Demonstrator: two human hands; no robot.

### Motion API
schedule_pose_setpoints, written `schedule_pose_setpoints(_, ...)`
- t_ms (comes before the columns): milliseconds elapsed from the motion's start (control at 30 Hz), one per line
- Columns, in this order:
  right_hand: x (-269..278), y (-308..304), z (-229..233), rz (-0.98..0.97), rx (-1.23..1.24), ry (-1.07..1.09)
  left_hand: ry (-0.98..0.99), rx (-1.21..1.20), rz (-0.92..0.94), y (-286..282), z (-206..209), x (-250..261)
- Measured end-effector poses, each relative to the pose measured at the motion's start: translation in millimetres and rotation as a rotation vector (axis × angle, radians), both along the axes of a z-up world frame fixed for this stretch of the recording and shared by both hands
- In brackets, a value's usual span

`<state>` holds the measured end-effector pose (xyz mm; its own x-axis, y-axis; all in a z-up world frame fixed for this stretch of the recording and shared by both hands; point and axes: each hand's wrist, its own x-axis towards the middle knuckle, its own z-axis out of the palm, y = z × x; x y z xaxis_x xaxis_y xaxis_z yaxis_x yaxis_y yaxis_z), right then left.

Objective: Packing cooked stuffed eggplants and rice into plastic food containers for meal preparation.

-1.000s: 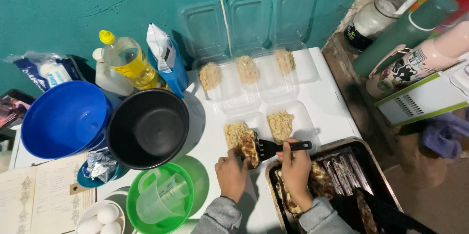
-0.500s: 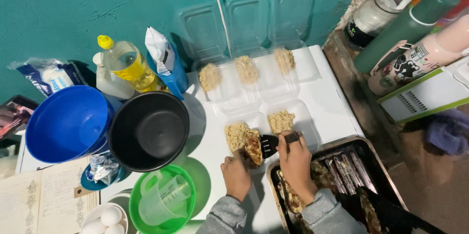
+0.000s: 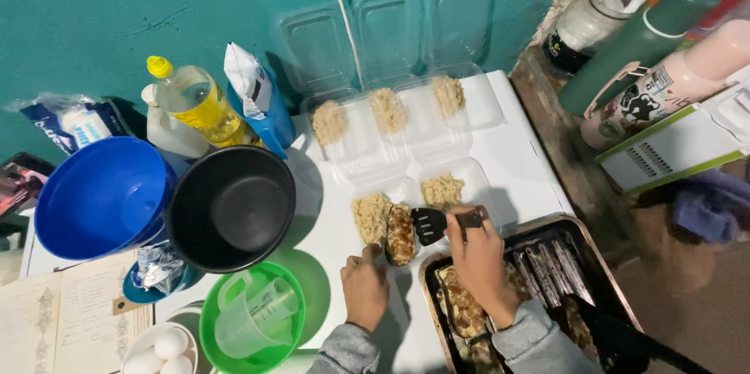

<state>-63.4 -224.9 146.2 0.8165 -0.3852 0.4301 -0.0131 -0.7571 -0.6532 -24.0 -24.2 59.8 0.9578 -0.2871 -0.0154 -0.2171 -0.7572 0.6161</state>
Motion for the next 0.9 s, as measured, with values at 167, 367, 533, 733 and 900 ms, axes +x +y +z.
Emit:
schedule_pose_setpoints(167,-1,-5,9,0.014,0.155,0.075,-0.039,0.07,-0.023,-4,2,-2)
schedule_pose_setpoints(367,4,10,20,-0.026,0.006,0.153,-0.067,0.132,-0.038,-19,-16,1)
schedule_pose_setpoints(533,16,3,36,0.032,0.032,0.17,0.005,-0.037,0.005,-18,-25,6)
schedule_pose_setpoints(733,34,13,67,0.038,-0.118,-0.095,-0.006,-0.098,-0.094,-11,-40,7)
schedule_pose_setpoints(900,57,45,34,0.164,-0.057,0.203,0.003,-0.14,-0.084,-4,-11,-6)
